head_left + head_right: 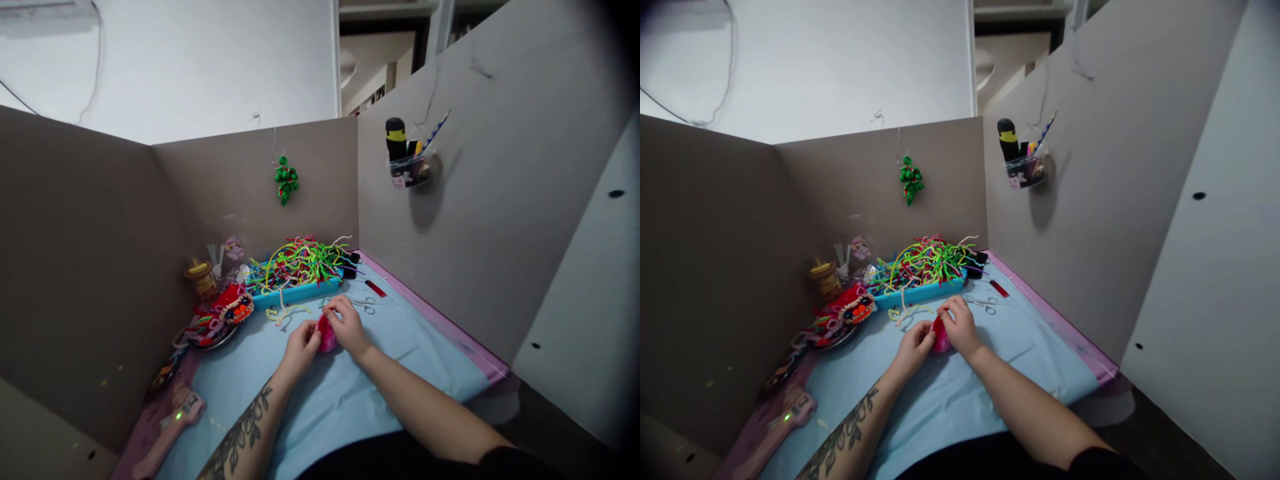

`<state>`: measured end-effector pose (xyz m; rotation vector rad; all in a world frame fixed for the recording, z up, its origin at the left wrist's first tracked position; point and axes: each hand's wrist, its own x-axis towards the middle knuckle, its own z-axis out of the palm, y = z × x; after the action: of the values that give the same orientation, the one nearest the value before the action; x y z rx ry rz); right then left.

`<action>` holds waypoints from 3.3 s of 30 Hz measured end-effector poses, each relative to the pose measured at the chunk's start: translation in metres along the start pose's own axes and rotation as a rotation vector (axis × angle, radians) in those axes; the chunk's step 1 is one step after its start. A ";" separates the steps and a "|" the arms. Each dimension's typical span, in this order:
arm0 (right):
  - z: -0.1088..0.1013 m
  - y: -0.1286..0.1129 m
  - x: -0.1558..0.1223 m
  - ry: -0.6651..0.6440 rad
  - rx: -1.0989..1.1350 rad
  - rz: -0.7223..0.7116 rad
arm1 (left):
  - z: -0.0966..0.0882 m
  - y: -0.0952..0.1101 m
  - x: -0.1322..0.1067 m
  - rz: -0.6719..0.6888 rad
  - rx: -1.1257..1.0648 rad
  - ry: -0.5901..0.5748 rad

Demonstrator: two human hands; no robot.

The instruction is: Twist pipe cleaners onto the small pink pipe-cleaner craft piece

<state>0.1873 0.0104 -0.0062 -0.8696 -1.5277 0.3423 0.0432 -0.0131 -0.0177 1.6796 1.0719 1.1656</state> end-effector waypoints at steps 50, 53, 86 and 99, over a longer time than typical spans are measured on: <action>0.001 -0.003 -0.004 -0.308 0.109 -0.100 | -0.019 0.014 -0.004 0.172 0.302 0.147; 0.000 -0.006 -0.003 -0.331 0.177 -0.075 | -0.020 0.015 -0.004 0.170 0.317 0.138; -0.001 -0.005 -0.005 -0.622 0.250 0.189 | -0.053 0.010 0.006 -0.016 0.005 -0.265; -0.002 -0.009 -0.005 -0.624 0.166 -0.045 | -0.061 0.013 0.004 -0.070 0.071 -0.366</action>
<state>0.1861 0.0008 -0.0035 -0.6203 -2.0504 0.7467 -0.0119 -0.0041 0.0104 1.8080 0.9393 0.7437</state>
